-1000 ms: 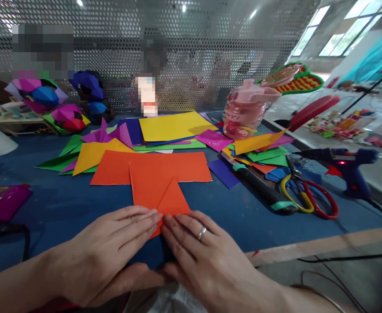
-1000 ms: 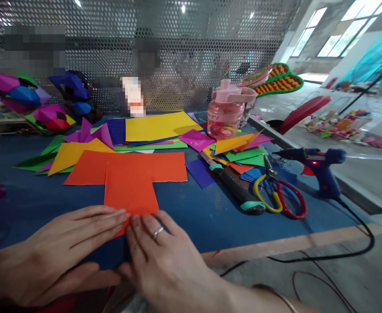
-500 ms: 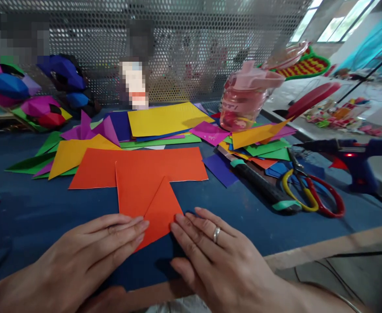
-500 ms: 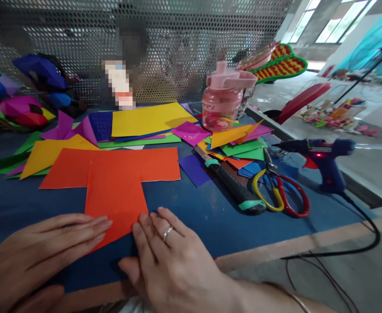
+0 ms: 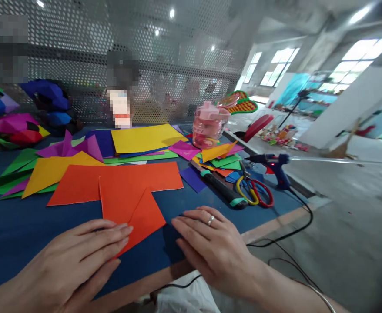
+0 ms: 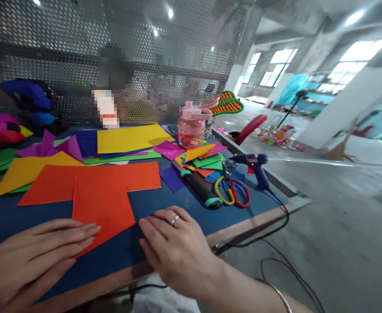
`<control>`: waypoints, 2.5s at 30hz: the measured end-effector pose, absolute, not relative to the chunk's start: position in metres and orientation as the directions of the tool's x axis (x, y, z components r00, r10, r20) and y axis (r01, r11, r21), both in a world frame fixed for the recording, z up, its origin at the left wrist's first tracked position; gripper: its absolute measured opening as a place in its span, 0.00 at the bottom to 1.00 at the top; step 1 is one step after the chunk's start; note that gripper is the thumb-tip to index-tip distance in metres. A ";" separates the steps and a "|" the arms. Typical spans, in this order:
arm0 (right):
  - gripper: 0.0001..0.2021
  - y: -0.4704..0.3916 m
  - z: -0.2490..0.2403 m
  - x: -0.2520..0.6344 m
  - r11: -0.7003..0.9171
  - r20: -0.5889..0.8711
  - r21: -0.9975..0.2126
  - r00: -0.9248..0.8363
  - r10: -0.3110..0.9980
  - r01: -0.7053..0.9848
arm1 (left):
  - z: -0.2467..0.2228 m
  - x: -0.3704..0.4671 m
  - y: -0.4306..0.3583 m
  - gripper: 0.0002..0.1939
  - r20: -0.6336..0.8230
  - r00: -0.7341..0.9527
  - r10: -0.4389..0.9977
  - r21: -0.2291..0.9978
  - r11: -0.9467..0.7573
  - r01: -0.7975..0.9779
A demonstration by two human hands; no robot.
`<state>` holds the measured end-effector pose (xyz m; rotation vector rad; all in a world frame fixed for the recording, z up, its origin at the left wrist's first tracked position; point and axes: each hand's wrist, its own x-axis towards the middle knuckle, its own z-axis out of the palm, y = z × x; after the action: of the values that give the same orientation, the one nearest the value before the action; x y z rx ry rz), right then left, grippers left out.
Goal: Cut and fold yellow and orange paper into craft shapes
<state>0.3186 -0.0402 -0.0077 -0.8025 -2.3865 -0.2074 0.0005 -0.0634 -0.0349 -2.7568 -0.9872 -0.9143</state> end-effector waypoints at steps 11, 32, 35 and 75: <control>0.17 -0.011 0.013 0.410 0.173 0.499 0.051 -0.176 0.849 0.984 | -0.005 0.011 -0.048 0.10 0.546 0.645 0.534 0.069 -0.796 0.601; 0.21 0.011 0.009 0.391 0.287 0.354 0.017 -0.274 0.894 0.958 | 0.001 0.037 0.001 0.18 0.113 0.381 0.917 0.850 -0.288 0.441; 0.21 0.018 0.004 0.385 0.299 0.340 -0.003 -0.281 0.898 0.954 | 0.005 0.034 -0.003 0.17 0.109 0.418 0.902 0.870 -0.290 0.399; 0.29 -0.079 0.015 0.375 -0.003 -0.300 -0.867 -0.518 0.801 0.498 | -0.010 0.047 -0.004 0.18 0.094 0.493 0.865 0.892 -0.293 0.343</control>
<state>0.3748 -0.0793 0.0147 -1.3546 -1.9939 1.5292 0.0472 -0.0041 -0.0104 -3.3515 -1.8187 -1.3444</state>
